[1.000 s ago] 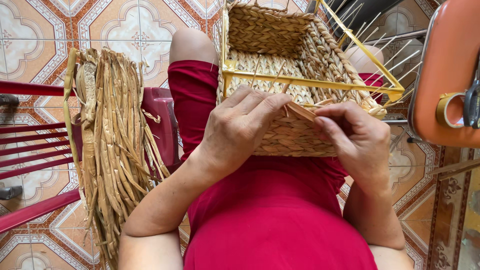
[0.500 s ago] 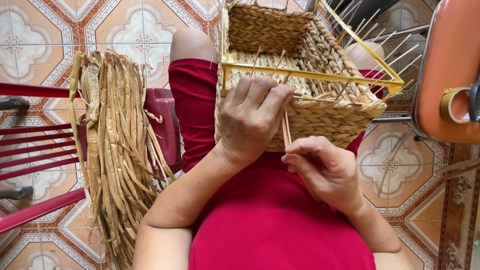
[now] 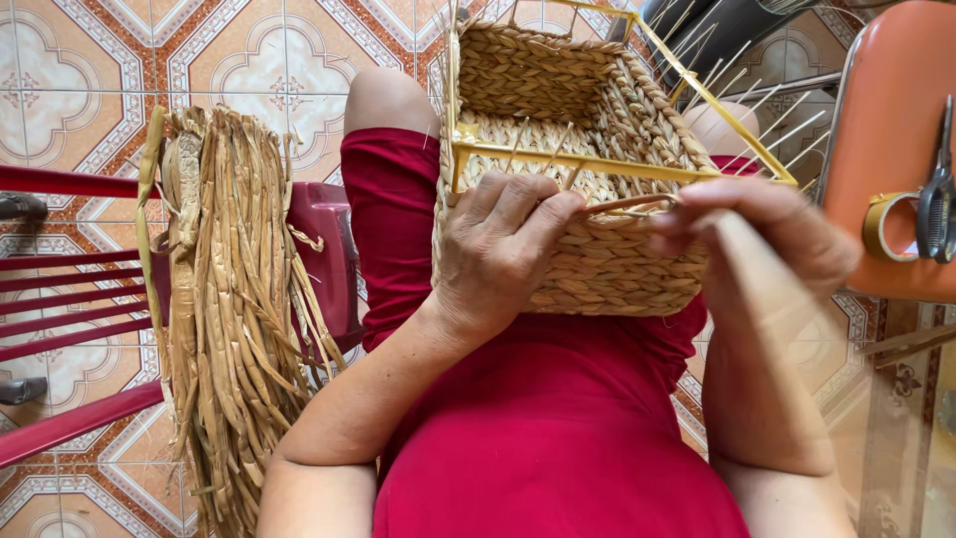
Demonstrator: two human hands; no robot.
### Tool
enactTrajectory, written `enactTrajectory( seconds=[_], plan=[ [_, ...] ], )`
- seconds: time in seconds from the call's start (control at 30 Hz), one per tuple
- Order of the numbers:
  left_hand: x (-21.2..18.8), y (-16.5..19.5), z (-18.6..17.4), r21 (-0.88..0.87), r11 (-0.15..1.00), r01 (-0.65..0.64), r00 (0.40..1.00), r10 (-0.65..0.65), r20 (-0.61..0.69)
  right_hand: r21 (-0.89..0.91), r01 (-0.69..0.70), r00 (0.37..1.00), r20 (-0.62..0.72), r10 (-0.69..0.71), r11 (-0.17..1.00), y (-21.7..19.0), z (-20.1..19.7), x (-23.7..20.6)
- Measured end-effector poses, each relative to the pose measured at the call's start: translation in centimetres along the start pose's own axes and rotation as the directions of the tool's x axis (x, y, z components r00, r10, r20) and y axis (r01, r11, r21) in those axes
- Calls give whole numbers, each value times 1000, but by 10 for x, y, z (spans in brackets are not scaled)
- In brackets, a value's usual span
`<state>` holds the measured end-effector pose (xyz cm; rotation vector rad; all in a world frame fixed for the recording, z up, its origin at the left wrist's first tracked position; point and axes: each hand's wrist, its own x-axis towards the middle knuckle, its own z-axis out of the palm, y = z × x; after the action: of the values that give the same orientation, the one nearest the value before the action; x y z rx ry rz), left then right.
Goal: The person weaves a rectangular basket by hand, threading dried palm strips through a metal frame. They repeatedly pull strips through the weave, trim excess with scissors, and adjust the basket's position on their lap.
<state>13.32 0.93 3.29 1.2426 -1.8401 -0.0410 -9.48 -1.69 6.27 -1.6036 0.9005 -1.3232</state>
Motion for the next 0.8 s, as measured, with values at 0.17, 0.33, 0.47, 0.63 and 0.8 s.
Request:
enactTrajectory(
  seconds=[0.17, 0.33, 0.47, 0.63, 0.8],
  plan=[
    [2, 0, -1, 8, 1000, -21, 999, 21, 31, 312, 60, 987, -162, -9, 948, 24, -17, 46],
    [7, 2, -4, -70, 997, 24, 1000, -25, -19, 177, 157, 983, -125, -136, 972, 16, -12, 91],
    [8, 2, -4, -76, 997, 26, 999, -28, -16, -39, 250, 965, -78, -252, 967, 11, -10, 101],
    [2, 0, -3, -114, 993, 32, 999, -35, -26, -579, 525, 837, 221, -500, 624, 9, -42, 93],
    [-1, 1, 0, -134, 990, 39, 999, -44, -32, -651, 534, 835, 305, -458, 540, -23, -48, 60]
  ],
)
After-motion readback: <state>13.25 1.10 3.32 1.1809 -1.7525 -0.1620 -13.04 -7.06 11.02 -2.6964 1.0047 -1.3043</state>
